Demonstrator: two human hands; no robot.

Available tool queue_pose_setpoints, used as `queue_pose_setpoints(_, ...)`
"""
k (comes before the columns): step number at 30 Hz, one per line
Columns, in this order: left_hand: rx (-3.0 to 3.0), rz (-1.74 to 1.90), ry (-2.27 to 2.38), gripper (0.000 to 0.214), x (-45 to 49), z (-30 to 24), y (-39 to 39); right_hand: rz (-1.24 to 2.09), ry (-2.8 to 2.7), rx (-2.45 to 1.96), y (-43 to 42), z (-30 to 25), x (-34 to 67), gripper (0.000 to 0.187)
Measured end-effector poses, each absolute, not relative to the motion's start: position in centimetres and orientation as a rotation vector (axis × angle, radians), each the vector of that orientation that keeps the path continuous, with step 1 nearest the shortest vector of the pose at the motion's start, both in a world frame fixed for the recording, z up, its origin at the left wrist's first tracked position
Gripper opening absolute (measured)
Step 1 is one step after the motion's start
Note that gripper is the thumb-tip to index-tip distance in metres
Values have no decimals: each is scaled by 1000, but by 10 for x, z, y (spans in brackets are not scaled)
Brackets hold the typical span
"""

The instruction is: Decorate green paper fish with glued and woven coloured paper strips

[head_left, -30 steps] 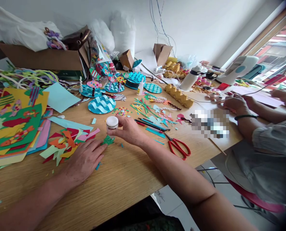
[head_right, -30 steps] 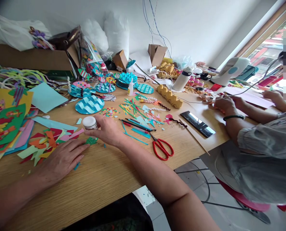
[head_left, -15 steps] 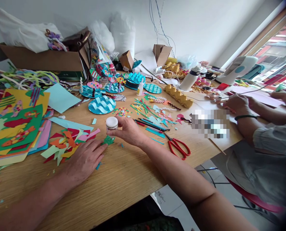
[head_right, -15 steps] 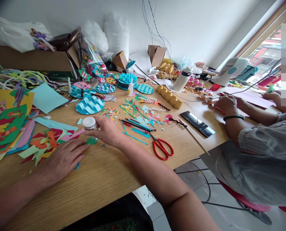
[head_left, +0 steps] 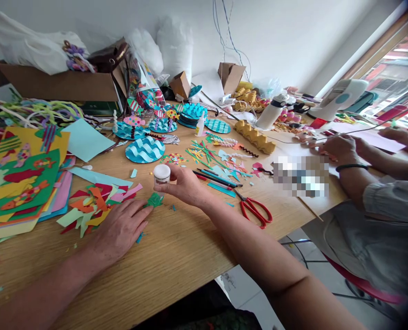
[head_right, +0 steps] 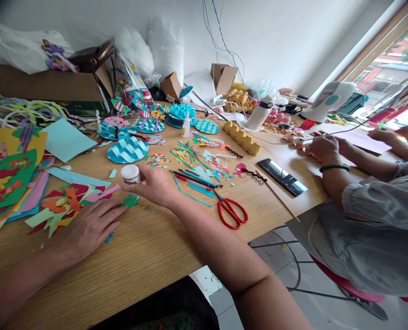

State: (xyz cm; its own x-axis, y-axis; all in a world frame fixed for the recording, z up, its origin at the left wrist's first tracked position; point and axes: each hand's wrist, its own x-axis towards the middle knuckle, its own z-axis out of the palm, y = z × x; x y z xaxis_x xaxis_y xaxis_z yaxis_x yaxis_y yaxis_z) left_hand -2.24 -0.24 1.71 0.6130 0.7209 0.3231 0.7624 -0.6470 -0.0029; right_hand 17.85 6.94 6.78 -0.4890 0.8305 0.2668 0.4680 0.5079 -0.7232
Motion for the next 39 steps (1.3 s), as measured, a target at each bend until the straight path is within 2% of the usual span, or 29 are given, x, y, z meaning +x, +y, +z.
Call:
queue_pose_setpoints(22, -2647, -411, -1191, 31, -23, 16, -2, 826, -2163, -994, 65, 72, 177, 25)
queue_pose_setpoints(39, -2658, -430, -1186, 32, -21, 18, -3, 742, -2171, -1039, 68, 69, 180, 29)
